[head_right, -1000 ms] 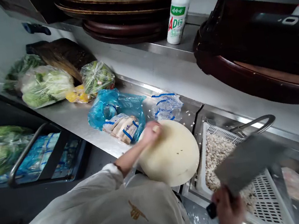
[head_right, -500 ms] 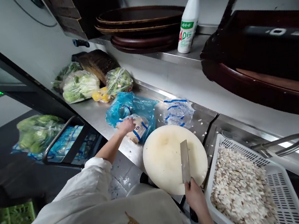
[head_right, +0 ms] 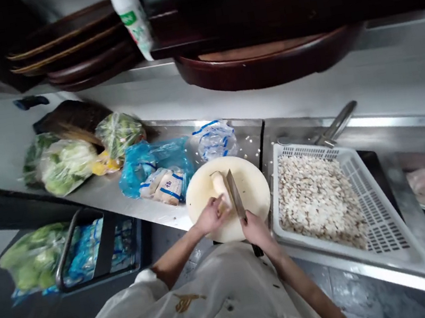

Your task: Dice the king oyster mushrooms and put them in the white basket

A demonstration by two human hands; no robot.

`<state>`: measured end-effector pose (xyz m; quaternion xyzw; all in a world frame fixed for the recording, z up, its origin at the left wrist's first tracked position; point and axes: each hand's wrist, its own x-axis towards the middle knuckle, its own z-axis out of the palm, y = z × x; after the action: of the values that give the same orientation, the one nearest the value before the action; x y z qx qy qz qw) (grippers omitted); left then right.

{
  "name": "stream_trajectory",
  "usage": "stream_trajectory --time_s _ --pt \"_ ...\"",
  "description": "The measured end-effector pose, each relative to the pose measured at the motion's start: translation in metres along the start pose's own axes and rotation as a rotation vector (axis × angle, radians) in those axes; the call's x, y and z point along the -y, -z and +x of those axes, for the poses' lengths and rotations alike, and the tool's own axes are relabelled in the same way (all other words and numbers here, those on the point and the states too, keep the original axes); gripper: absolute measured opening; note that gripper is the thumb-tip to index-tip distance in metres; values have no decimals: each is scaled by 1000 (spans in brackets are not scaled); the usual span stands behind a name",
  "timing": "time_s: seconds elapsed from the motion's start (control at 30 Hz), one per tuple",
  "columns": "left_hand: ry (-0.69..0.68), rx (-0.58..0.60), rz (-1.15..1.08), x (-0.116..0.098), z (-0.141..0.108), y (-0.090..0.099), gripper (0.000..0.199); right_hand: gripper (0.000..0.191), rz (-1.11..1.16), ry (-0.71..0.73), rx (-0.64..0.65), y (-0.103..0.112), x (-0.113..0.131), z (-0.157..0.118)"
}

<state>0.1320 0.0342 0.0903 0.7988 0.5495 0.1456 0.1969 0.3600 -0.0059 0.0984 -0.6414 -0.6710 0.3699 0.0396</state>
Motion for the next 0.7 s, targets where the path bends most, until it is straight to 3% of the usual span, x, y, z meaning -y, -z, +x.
stream_trajectory --time_s 0.03,0.1,0.17,0.27,0.4,0.6,0.7 --pt "-96 48 -40 0 -1 -20 76 22 -24 -6 8 1 2 0" --pt "-253 95 -88 10 3 -38 70 24 -100 -5 24 4 1 -1" --pt "-338 97 -95 29 15 -35 55 28 -169 14 49 7 -3 -3" --pt "-403 43 -15 64 39 -14 38 36 -210 46 87 10 -7 -5" --pt "-493 -42 11 101 63 -3 55 36 -230 14 85 14 -1 -10" --pt "-475 -119 -107 119 68 -23 47 41 -283 -83 -17 24 38 -20" --pt "-476 -113 -136 121 67 -25 48 42 -304 -82 0 29 58 -22"
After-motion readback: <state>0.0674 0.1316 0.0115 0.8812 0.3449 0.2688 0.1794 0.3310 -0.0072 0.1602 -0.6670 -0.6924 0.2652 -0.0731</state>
